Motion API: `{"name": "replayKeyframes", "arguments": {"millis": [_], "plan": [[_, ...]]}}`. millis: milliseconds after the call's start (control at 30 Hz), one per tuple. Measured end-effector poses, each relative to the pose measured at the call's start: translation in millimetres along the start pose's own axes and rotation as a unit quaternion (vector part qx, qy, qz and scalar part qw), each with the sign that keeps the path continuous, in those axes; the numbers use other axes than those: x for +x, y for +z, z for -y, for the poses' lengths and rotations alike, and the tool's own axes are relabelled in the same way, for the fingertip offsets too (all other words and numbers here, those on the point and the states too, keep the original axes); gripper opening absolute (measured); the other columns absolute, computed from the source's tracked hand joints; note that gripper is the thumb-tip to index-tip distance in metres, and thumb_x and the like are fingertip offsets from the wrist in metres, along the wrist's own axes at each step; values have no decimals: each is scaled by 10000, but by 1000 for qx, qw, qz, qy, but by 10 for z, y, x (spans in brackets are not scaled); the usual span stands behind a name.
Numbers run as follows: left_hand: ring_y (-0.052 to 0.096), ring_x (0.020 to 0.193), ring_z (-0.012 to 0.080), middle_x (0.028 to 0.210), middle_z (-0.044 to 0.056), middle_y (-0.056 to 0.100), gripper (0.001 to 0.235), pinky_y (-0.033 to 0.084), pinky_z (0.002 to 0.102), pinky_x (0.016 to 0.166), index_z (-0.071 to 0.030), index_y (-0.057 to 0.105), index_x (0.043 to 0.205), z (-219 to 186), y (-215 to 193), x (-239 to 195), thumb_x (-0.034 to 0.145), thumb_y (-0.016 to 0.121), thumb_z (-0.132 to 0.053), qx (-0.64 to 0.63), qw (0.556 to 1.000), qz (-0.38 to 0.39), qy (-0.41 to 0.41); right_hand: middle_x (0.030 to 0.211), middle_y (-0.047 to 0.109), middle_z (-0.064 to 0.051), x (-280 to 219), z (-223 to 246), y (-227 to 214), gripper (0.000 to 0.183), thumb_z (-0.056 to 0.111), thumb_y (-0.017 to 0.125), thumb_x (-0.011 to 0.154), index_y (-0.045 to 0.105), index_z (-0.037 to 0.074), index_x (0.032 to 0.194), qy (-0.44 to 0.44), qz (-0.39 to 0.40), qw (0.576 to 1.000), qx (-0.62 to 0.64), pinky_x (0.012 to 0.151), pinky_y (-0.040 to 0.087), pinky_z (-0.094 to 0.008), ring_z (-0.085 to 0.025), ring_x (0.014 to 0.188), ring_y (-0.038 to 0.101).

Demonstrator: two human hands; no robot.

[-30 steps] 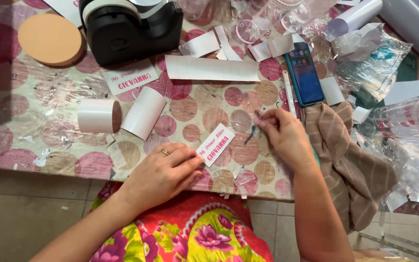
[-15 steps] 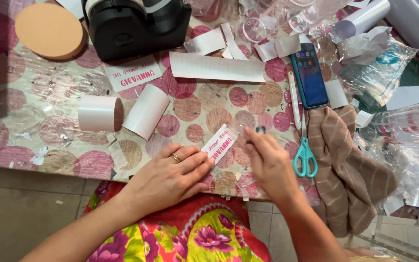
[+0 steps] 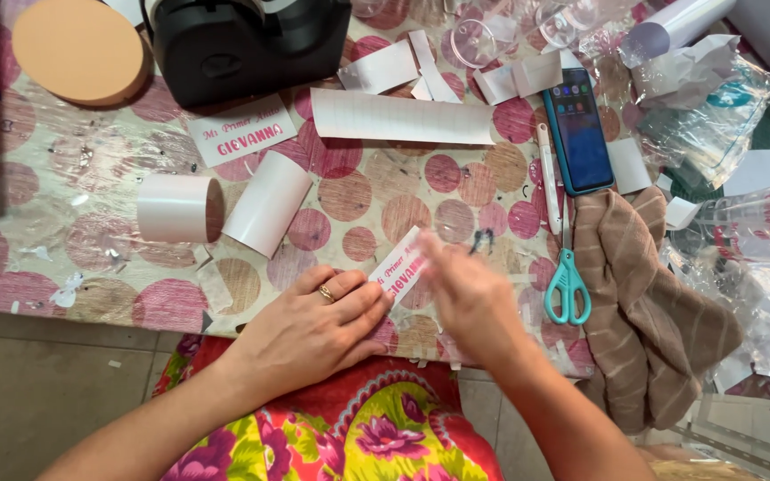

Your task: Cutting out name labels and applying them to clear plastic cups

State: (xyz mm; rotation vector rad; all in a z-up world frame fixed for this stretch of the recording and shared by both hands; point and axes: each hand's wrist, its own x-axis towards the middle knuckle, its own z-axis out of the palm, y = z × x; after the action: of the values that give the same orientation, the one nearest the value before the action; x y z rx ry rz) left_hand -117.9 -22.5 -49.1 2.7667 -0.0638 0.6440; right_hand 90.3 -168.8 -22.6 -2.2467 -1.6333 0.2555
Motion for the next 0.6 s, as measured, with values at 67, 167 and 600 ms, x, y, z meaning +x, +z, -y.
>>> {"name": "replayKeyframes", "arguments": {"millis": [67, 167, 600], "plan": [[600, 1167, 259, 1236, 44, 693, 456, 397, 412, 1022, -74, 701, 1231, -4, -22, 1, 1034, 556, -459, 2, 1000, -10, 7, 968, 760, -78, -40, 43, 32, 458, 135, 594, 1037, 523, 75, 1485, -59, 12, 997, 39, 539, 555, -304, -145, 663, 626], [610, 1152, 246, 1213, 44, 694, 424, 402, 400, 1024, -76, 709, 1192, 2, -34, 5, 1030, 583, -448, 6, 1000, -20, 14, 903, 722, -46, 28, -5, 6, 479, 139, 602, 1041, 509, 61, 1504, -28, -25, 999, -4, 499, 465, -285, -118, 619, 555], [644, 1042, 234, 1109, 36, 717, 348, 422, 387, 968, -66, 728, 1068, -18, -99, 32, 1042, 626, -397, 9, 998, -60, 27, 776, 700, -8, -87, 88, 54, 413, 89, 591, 1044, 544, 34, 1450, -105, 9, 994, 14, 379, 410, -211, -71, 524, 515]]}}
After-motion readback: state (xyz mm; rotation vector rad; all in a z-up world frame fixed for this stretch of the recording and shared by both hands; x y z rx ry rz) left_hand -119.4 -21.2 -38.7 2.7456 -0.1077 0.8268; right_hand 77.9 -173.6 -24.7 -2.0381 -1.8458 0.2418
